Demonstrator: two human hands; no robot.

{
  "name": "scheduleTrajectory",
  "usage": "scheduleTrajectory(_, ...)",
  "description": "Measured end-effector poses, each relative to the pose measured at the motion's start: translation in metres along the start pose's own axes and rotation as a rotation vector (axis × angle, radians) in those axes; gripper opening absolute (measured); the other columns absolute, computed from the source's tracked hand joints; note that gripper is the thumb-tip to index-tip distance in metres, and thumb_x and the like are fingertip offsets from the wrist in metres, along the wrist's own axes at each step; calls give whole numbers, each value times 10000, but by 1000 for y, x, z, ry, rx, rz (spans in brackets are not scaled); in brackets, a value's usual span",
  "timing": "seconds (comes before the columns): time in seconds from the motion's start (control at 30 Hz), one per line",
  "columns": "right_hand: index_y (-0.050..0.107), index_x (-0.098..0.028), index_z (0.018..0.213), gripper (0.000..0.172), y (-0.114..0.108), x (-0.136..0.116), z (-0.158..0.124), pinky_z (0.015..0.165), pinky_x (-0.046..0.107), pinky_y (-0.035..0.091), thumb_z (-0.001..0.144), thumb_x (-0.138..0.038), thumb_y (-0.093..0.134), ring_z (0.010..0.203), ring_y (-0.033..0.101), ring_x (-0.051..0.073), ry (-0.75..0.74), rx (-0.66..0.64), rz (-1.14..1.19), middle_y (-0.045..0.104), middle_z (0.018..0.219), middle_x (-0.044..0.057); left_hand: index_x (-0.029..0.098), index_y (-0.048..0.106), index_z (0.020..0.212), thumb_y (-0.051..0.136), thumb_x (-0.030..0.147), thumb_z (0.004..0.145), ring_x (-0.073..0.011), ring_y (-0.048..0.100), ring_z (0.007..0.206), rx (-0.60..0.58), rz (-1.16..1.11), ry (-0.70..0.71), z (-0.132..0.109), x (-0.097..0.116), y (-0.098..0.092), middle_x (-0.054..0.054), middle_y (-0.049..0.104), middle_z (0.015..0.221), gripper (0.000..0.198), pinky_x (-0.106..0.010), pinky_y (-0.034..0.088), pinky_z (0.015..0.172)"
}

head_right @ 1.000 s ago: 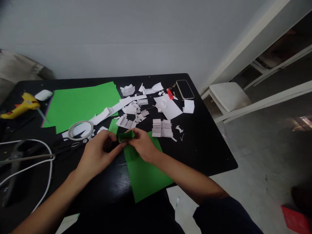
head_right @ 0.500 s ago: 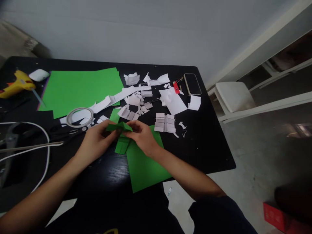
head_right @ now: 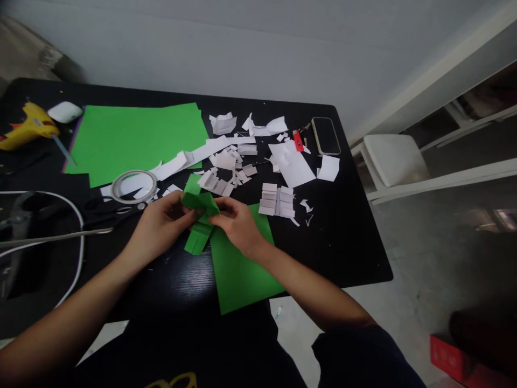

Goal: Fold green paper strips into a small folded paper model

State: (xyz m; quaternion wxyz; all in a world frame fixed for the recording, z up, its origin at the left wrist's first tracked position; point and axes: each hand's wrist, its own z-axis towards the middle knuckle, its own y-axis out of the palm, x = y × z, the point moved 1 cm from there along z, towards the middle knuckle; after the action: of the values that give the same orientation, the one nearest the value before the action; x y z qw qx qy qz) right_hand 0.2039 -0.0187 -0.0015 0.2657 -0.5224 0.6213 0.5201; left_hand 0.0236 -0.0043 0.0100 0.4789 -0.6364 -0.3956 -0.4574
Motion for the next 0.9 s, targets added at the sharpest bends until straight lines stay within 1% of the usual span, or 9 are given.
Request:
scheduleTrajectory(0.13, 763, -246, 942, 241, -1, 1, 0, 963, 402, 556, 710, -227, 828, 996, 695, 226, -27, 6, -67, 761, 987, 2, 209, 654, 913, 733, 243, 822, -156, 645, 623, -6, -36, -22, 0, -1, 1, 2, 675, 760, 126, -276, 536, 560)
scheduleTrajectory(0.27, 784, -257, 965, 241, -1, 1, 1, 1007, 404, 556, 734, -201, 826, 1060, 694, 222, -66, -4, -89, 765, 1036, 7, 210, 670, 958, 731, 230, 822, -159, 659, 665, -7, 10, -13, -2, -2, 2, -10, 691, 814, 150, -273, 548, 579)
scheduleTrajectory(0.37, 783, -263, 960, 209, 0, 2, 2, 1015, 406, 551, 760, -216, 826, 1062, 688, 214, -99, 7, -116, 758, 1038, 5, 211, 665, 941, 743, 237, 810, -154, 644, 663, 36, -1, 8, -2, 0, 4, -6, 679, 804, 154, -261, 538, 570)
scheduleTrajectory(0.47, 774, -257, 968, 178, 1, 2, 2, 977, 411, 558, 795, -260, 819, 1019, 689, 214, -115, 19, -163, 750, 1000, 12, 209, 665, 910, 743, 224, 799, -142, 619, 651, 67, -1, 31, -2, 2, 5, 1, 668, 783, 137, -245, 511, 564)
scheduleTrajectory(0.6, 764, -254, 956, 186, 0, 4, 2, 946, 411, 562, 785, -276, 834, 1015, 695, 229, -131, 36, -203, 751, 981, 14, 206, 683, 891, 735, 208, 810, -141, 610, 660, 58, 19, 54, -2, 5, 5, 2, 669, 768, 96, -245, 492, 585)
scheduleTrajectory(0.7, 747, -250, 932, 183, -1, 6, 3, 947, 420, 570, 787, -313, 838, 1005, 712, 238, -119, 34, -151, 762, 971, 12, 205, 713, 954, 724, 234, 858, -142, 632, 679, 49, 72, 80, -4, 5, 2, -2, 696, 799, 100, -245, 488, 598)
scheduleTrajectory(0.8, 752, -249, 935, 183, -1, 6, 4, 968, 422, 574, 798, -339, 833, 1027, 716, 241, -129, 41, -141, 773, 982, 13, 210, 732, 995, 716, 261, 889, -143, 648, 688, 63, 141, 98, -5, 5, 1, 0, 713, 806, 118, -246, 498, 611)
scheduleTrajectory(0.9, 770, -250, 971, 175, -1, 5, 4, 1003, 414, 560, 819, -321, 820, 1062, 712, 231, -153, 34, -167, 775, 1031, 19, 206, 723, 955, 732, 248, 870, -139, 652, 695, 80, 145, 93, -5, 7, 1, 0, 715, 811, 96, -243, 515, 623)
